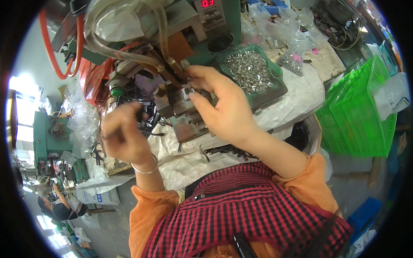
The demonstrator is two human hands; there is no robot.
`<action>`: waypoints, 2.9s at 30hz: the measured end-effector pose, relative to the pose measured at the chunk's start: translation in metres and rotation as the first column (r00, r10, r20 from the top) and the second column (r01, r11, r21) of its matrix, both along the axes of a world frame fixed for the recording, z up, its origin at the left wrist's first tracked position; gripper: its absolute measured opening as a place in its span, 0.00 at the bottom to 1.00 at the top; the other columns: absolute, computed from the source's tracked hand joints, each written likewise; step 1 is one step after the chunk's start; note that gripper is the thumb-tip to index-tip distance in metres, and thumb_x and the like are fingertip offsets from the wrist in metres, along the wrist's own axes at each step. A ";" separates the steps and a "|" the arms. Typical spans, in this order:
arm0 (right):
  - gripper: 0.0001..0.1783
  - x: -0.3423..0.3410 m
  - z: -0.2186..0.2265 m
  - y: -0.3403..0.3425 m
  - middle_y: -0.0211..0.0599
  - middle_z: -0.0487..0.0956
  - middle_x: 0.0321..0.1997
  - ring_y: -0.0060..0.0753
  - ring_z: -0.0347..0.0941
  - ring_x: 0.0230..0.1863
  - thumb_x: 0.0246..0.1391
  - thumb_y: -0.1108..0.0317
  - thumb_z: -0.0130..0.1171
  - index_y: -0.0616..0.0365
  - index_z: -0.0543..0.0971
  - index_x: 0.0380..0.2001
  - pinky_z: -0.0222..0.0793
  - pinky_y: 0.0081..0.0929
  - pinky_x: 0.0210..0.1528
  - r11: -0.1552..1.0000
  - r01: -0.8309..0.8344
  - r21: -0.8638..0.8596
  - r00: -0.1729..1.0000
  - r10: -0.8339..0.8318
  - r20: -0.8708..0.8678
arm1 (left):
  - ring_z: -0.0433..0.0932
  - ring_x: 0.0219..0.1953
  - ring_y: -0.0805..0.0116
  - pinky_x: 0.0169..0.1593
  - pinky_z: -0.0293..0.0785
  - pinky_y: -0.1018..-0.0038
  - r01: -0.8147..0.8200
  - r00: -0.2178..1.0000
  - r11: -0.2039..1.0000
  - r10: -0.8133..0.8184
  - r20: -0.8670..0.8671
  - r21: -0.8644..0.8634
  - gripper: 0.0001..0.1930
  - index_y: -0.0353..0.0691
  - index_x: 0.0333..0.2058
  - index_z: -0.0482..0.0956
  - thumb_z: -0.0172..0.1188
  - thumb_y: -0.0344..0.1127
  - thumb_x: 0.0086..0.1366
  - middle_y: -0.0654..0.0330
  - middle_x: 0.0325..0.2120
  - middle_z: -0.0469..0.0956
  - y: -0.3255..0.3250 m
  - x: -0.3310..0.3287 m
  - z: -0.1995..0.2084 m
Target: The person repeatedly picks small black plastic strips and metallic pins, places them into a press machine, and activates the press to join the parts. The person then removes the assembled components and sets them aside, continuing the cycle throughout the clip.
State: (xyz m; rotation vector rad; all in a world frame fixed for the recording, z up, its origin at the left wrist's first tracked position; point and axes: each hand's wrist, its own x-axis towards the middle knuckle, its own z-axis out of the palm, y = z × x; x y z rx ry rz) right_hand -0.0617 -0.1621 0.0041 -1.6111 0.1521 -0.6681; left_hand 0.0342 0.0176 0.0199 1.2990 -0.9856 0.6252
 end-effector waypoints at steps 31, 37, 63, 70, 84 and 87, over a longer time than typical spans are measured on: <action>0.14 -0.032 -0.129 -0.139 0.35 0.84 0.47 0.22 0.77 0.47 0.65 0.74 0.62 0.64 0.81 0.52 0.74 0.22 0.51 0.869 0.477 0.130 0.879 -0.471 -0.073 | 0.83 0.34 0.58 0.40 0.78 0.70 -0.636 0.585 0.698 0.714 -0.384 0.329 0.06 0.35 0.35 0.86 0.67 0.21 0.58 0.54 0.35 0.85 0.129 -0.034 -0.059; 0.14 0.017 -0.097 -0.101 0.34 0.86 0.46 0.22 0.79 0.46 0.62 0.72 0.66 0.62 0.84 0.50 0.73 0.19 0.52 0.905 0.426 0.011 0.905 -0.425 -0.020 | 0.77 0.43 0.55 0.46 0.73 0.62 -0.518 0.799 0.184 0.453 0.396 0.835 0.08 0.42 0.34 0.87 0.65 0.25 0.54 0.58 0.35 0.78 0.128 0.026 -0.077; 0.07 0.028 -0.023 -0.030 0.39 0.86 0.39 0.36 0.83 0.42 0.53 0.76 0.67 0.61 0.84 0.37 0.76 0.29 0.47 0.954 0.150 -0.261 0.984 -0.118 0.135 | 0.76 0.29 0.78 0.32 0.73 0.81 -0.460 0.754 0.852 0.523 -0.398 0.249 0.06 0.31 0.38 0.82 0.63 0.29 0.72 0.61 0.32 0.82 0.054 0.035 -0.111; 0.24 0.033 -0.025 -0.005 0.37 0.85 0.40 0.22 0.81 0.43 0.54 0.79 0.68 0.66 0.74 0.54 0.75 0.23 0.48 0.937 -0.038 0.348 0.997 0.011 0.079 | 0.80 0.31 0.72 0.33 0.76 0.81 -0.161 0.895 0.973 0.074 -0.441 -0.164 0.05 0.30 0.39 0.80 0.61 0.27 0.72 0.54 0.33 0.83 0.030 0.007 -0.033; 0.32 -0.002 0.028 -0.002 0.50 0.82 0.50 0.31 0.76 0.54 0.57 0.80 0.55 0.68 0.66 0.66 0.71 0.26 0.56 0.842 -0.246 0.481 0.953 0.299 -0.036 | 0.84 0.35 0.58 0.43 0.83 0.65 -0.105 0.986 0.982 0.083 0.147 0.154 0.08 0.29 0.37 0.79 0.65 0.16 0.59 0.49 0.31 0.82 0.008 -0.009 -0.009; 0.30 0.003 0.038 -0.029 0.50 0.83 0.50 0.33 0.77 0.53 0.56 0.78 0.56 0.71 0.69 0.63 0.68 0.27 0.59 0.846 -0.321 0.426 0.907 0.404 -0.120 | 0.84 0.34 0.60 0.42 0.84 0.64 -0.099 0.992 0.995 0.096 -0.077 -0.026 0.04 0.28 0.37 0.80 0.64 0.19 0.63 0.47 0.33 0.83 0.000 -0.005 0.004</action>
